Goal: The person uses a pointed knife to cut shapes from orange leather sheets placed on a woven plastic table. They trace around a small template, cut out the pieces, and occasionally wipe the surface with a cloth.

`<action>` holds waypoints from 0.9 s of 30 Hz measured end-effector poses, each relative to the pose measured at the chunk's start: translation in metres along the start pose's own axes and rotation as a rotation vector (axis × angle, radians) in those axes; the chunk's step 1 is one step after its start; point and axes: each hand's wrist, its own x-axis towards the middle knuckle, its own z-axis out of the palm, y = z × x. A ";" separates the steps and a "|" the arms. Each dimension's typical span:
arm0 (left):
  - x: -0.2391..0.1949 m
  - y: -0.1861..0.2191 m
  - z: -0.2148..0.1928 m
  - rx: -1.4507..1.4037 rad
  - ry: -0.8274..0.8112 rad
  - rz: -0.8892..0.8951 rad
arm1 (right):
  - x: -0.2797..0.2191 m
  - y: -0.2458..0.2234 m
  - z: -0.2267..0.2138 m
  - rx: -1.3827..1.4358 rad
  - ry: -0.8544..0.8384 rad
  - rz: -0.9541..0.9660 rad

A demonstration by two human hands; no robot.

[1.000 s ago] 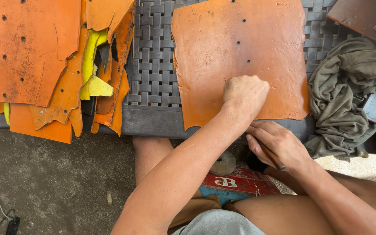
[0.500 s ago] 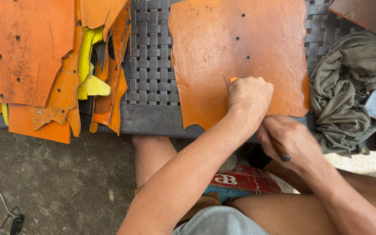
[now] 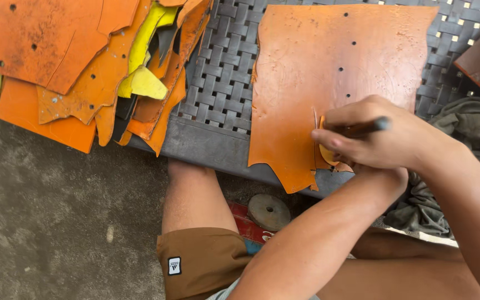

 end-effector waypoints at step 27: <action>0.019 0.025 0.036 0.623 -0.199 -0.008 | 0.101 0.044 -0.017 -0.110 -0.164 0.058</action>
